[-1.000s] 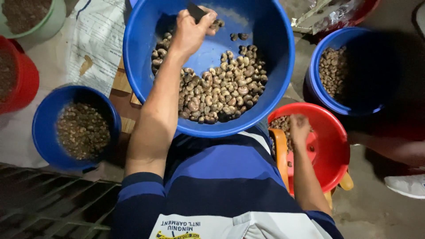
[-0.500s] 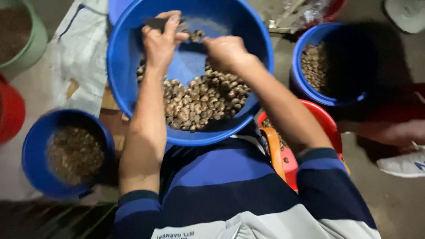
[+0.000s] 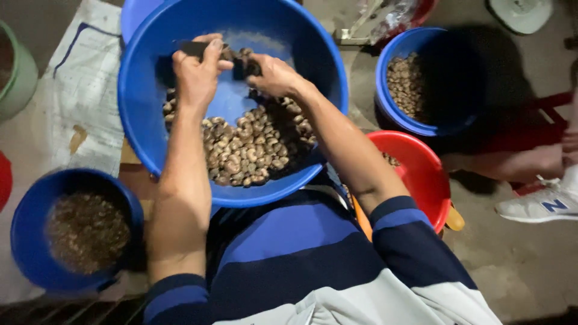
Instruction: Manually removing the outer skin from cashew nuts using a small handheld peeling tool.
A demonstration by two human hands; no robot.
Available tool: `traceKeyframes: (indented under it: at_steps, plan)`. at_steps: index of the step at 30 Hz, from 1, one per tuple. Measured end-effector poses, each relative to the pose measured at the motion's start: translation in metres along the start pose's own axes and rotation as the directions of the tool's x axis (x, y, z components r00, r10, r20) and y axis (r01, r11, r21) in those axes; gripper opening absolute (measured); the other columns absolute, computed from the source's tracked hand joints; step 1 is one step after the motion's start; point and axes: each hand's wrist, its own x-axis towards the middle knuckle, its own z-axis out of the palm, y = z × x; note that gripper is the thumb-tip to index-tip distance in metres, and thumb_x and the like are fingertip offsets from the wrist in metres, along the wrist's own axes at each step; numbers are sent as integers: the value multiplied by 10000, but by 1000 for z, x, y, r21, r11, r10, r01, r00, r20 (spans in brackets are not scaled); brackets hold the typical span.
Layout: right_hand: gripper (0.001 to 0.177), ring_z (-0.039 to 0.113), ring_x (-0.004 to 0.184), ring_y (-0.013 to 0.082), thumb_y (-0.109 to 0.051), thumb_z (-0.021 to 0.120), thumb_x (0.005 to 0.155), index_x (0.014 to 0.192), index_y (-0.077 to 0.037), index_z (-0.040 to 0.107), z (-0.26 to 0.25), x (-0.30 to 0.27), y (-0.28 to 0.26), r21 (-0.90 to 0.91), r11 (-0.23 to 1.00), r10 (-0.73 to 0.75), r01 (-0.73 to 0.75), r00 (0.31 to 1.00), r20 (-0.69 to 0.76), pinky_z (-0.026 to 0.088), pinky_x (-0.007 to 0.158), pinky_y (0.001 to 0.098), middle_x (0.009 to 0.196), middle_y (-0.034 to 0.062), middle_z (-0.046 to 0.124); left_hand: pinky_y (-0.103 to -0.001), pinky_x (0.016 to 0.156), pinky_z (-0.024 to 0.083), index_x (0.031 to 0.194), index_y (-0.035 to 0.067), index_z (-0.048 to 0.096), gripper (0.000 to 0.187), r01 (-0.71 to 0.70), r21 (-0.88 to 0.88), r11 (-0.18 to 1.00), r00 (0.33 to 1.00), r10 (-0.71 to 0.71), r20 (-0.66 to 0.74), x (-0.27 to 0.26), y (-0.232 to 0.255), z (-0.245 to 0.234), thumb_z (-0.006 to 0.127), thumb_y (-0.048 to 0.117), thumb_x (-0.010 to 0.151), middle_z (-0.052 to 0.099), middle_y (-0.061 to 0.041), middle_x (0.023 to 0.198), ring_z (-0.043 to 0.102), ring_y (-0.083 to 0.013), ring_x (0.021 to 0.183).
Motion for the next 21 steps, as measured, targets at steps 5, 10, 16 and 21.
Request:
traceKeyframes:
  at_steps: [5, 10, 16, 21]
  plan:
    - [244, 583, 568, 109, -214, 654, 959, 1158, -74, 666, -9, 6, -15, 685, 728, 26, 2, 999, -31, 473, 477, 236, 832, 52, 658, -191, 651, 580, 1165, 13, 733, 223, 27, 63, 998, 996, -32, 88, -7, 23, 0, 669, 189, 1044, 748, -49, 958, 753, -109, 821]
    - [383, 621, 614, 122, -235, 649, 984, 1303, -25, 619, -8, 5, -10, 823, 561, -70, 89, 996, -60, 517, 509, 235, 907, 84, 676, -254, 780, 609, 1226, -7, 694, 166, -69, 92, 993, 982, 51, 183, -10, 31, 6, 635, 86, 1103, 730, -126, 1112, 725, -177, 1013]
    - [363, 651, 665, 140, -112, 704, 959, 1310, -50, 635, 3, 6, -21, 847, 521, -120, 104, 992, -48, 563, 561, 252, 1032, 122, 746, -226, 709, 641, 1187, 13, 726, 262, -2, 56, 998, 1000, 2, -1, -6, 12, 0, 672, 203, 1016, 770, -93, 1065, 730, -135, 859]
    - [373, 680, 717, 126, -103, 649, 1016, 1372, -29, 565, -8, 3, -18, 861, 500, -81, 93, 995, -61, 588, 634, 229, 1025, 82, 701, -221, 687, 591, 1080, 87, 773, 221, 15, -70, 997, 997, -10, 75, -5, 25, 7, 662, 239, 966, 767, -5, 972, 684, -85, 815]
